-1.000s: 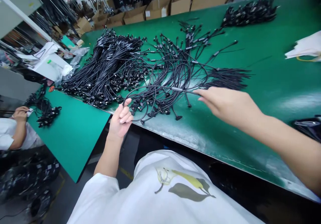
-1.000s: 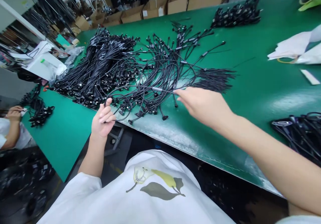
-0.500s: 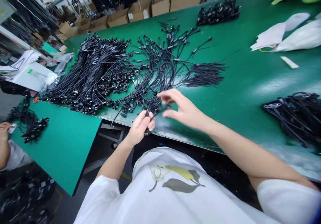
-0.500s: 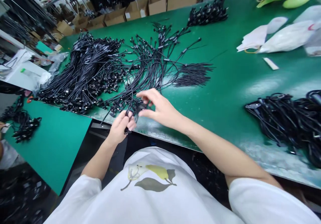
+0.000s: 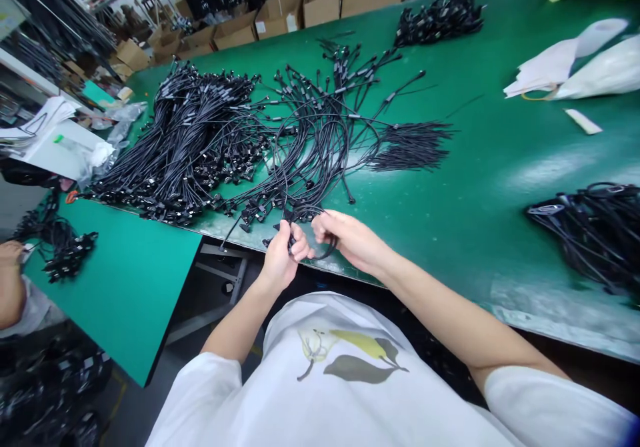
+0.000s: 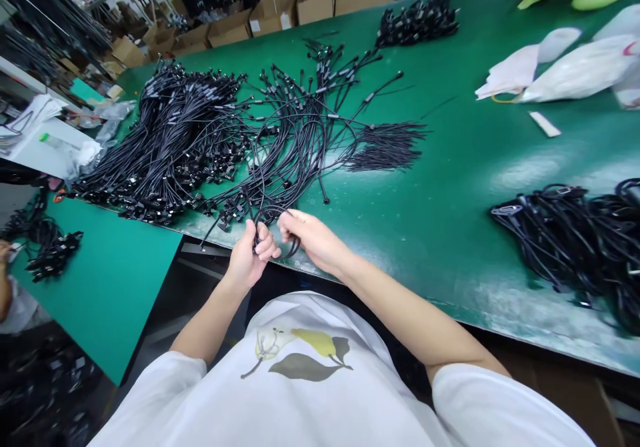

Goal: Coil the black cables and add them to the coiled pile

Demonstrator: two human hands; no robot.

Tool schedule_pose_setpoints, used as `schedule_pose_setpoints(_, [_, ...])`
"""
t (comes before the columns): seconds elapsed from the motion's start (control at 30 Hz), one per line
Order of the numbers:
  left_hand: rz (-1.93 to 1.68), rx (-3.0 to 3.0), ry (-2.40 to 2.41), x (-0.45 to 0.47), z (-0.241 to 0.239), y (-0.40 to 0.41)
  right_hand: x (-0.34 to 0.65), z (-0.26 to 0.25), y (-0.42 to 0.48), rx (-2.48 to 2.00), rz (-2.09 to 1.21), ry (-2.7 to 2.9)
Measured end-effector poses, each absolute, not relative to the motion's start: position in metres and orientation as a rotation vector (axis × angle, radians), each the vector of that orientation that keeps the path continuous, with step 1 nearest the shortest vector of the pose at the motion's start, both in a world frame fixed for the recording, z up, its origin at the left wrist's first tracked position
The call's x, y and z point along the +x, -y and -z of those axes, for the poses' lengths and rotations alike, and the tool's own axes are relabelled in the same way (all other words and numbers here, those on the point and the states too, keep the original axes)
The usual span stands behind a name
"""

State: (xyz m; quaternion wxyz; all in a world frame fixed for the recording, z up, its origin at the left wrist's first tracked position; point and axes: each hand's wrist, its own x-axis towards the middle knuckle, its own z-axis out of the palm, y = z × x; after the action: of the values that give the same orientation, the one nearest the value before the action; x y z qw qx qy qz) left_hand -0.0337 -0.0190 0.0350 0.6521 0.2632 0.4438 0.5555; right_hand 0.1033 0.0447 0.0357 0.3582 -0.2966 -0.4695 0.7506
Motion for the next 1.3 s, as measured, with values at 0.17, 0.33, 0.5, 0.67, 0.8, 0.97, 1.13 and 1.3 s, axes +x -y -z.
schedule_pose_setpoints(0.17, [-1.087,1.141,-1.208,-0.036,-0.033,0.023,0.096,-0.048,-0.034,-0.748,-1.93,0.89])
schedule_pose_setpoints(0.33, [-0.796,1.451,-1.251,-0.039,-0.024,0.027,0.088,-0.044,-0.026,-0.763,-1.771,0.987])
schedule_pose_setpoints(0.5, [-0.805,1.294,-1.111,-0.027,-0.009,0.033,0.092,-0.044,-0.025,-0.781,-1.726,1.069])
schedule_pose_setpoints(0.67, [-0.871,0.814,-0.905,-0.009,-0.02,0.031,0.097,-0.054,-0.034,-0.581,-1.731,1.11])
schedule_pose_setpoints(0.8, [-0.814,0.533,-0.755,-0.003,-0.039,0.029,0.1,-0.056,-0.045,-0.573,-1.774,1.055])
schedule_pose_setpoints(0.97, [-0.772,0.421,-0.662,-0.001,-0.047,0.028,0.102,-0.051,-0.049,-0.622,-1.756,1.037])
schedule_pose_setpoints(1.13, [-0.852,0.512,-0.783,0.008,-0.037,0.029,0.104,-0.04,-0.054,-0.728,-1.796,1.014])
schedule_pose_setpoints(1.3, [-0.828,0.332,-0.753,0.015,-0.037,0.027,0.117,-0.043,-0.056,-0.742,-1.957,0.762])
